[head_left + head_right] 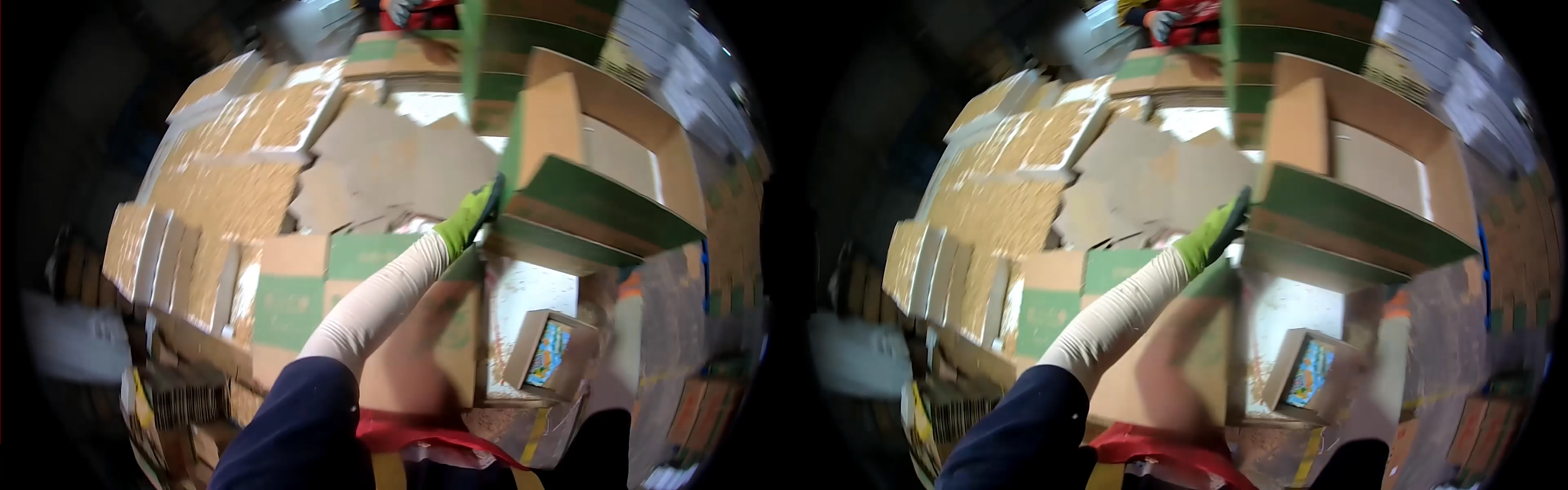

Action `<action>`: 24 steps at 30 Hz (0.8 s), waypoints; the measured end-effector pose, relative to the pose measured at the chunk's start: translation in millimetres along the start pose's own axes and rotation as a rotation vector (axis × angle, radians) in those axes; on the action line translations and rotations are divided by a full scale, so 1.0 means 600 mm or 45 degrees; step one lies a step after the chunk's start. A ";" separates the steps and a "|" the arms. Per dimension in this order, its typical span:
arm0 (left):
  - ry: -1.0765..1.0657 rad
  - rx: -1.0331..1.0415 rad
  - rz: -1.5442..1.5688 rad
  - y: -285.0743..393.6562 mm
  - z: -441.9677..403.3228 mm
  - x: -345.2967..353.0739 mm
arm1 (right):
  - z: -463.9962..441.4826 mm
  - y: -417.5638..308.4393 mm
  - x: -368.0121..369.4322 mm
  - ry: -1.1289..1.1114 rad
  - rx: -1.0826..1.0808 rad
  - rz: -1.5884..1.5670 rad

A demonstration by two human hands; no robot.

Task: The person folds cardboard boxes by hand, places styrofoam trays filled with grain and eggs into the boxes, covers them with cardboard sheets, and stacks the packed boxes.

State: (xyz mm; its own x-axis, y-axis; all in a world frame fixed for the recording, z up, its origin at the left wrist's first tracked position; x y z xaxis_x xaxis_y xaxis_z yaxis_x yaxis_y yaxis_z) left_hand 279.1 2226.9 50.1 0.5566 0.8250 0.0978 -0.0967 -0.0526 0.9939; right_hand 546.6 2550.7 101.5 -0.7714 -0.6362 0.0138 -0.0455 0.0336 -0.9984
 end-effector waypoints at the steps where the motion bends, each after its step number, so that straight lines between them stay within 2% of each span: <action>1: -0.012 0.088 -0.101 0.018 0.033 -0.046 | 0.019 0.003 -0.010 0.009 -0.003 -0.007; 2: 0.101 -0.083 -0.034 0.073 0.098 -0.085 | 0.047 0.001 -0.024 0.037 -0.007 -0.008; 3: 0.129 0.108 -0.300 0.183 0.209 -0.138 | 0.079 -0.002 -0.031 0.052 -0.019 -0.027; 4: 0.261 0.171 -0.175 0.223 0.290 -0.207 | 0.118 0.000 -0.029 0.022 -0.024 -0.082; 5: 0.504 0.337 -0.462 0.230 0.369 -0.291 | 0.167 0.012 -0.020 -0.087 0.002 -0.181; 6: 0.684 0.166 -0.491 0.225 0.458 -0.374 | 0.232 0.032 0.000 -0.309 0.085 -0.340; 7: 0.990 0.107 -0.623 0.161 0.556 -0.467 | 0.304 0.055 0.034 -0.596 0.221 -0.434; 8: 0.911 -0.160 -0.619 0.121 0.629 -0.485 | 0.391 0.044 0.103 -0.594 0.098 0.187; 9: 0.798 -0.438 -0.640 0.080 0.703 -0.501 | 0.478 0.034 0.171 -0.577 -0.094 1.123; 10: 0.656 -0.699 -0.676 0.040 0.780 -0.516 | 0.566 0.023 0.240 -0.548 -0.208 1.744; 11: 0.698 -0.490 -0.661 0.082 0.799 -0.455 | 0.609 0.053 0.271 -0.513 0.135 1.132; 12: 0.580 -0.765 -1.126 0.060 0.834 -0.458 | 0.604 0.051 0.277 -0.504 0.117 1.139; 13: 0.517 -0.628 -0.867 0.086 0.840 -0.466 | 0.575 0.049 0.266 -0.497 0.094 1.001; 15: 0.069 -0.318 -1.357 0.227 0.834 -0.438 | 0.570 -0.022 0.255 -0.626 -0.078 1.196; 16: -0.042 -0.179 -1.267 0.306 0.825 -0.434 | 0.534 -0.107 0.275 -0.742 -0.138 1.314; 17: -0.274 -0.042 -1.491 0.380 0.807 -0.429 | 0.498 -0.192 0.294 -0.855 -0.209 1.423; 18: -0.515 0.095 -1.712 0.432 0.790 -0.434 | 0.467 -0.266 0.312 -0.949 -0.122 1.331; 20: -0.319 0.299 -1.325 0.485 0.762 -0.496 | 0.480 -0.441 0.417 -1.094 -0.661 1.400; 22: -0.420 -0.127 -1.376 0.565 0.667 -0.522 | 0.549 -0.545 0.543 -1.271 -1.095 1.285; 24: -0.395 -0.387 -1.920 0.615 0.595 -0.498 | 0.537 -0.460 0.570 -0.919 -1.709 1.398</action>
State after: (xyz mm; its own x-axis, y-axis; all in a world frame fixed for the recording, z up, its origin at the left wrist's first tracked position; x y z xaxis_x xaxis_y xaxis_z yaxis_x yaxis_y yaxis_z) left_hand 371.5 1760.1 405.8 0.4271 -0.1355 -0.8940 0.5493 0.8242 0.1376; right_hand 499.7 2075.3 364.1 -0.4344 -0.0630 -0.8985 -0.4592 0.8737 0.1608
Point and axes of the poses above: each hand's wrist, its own z-axis away from the middle knuckle, its own x-axis out of the palm, y = z × x, the point moved 4 cm from there along -z, towards the middle knuckle, and after that the axes turned 1 degree about x, right-handed, at the moved point
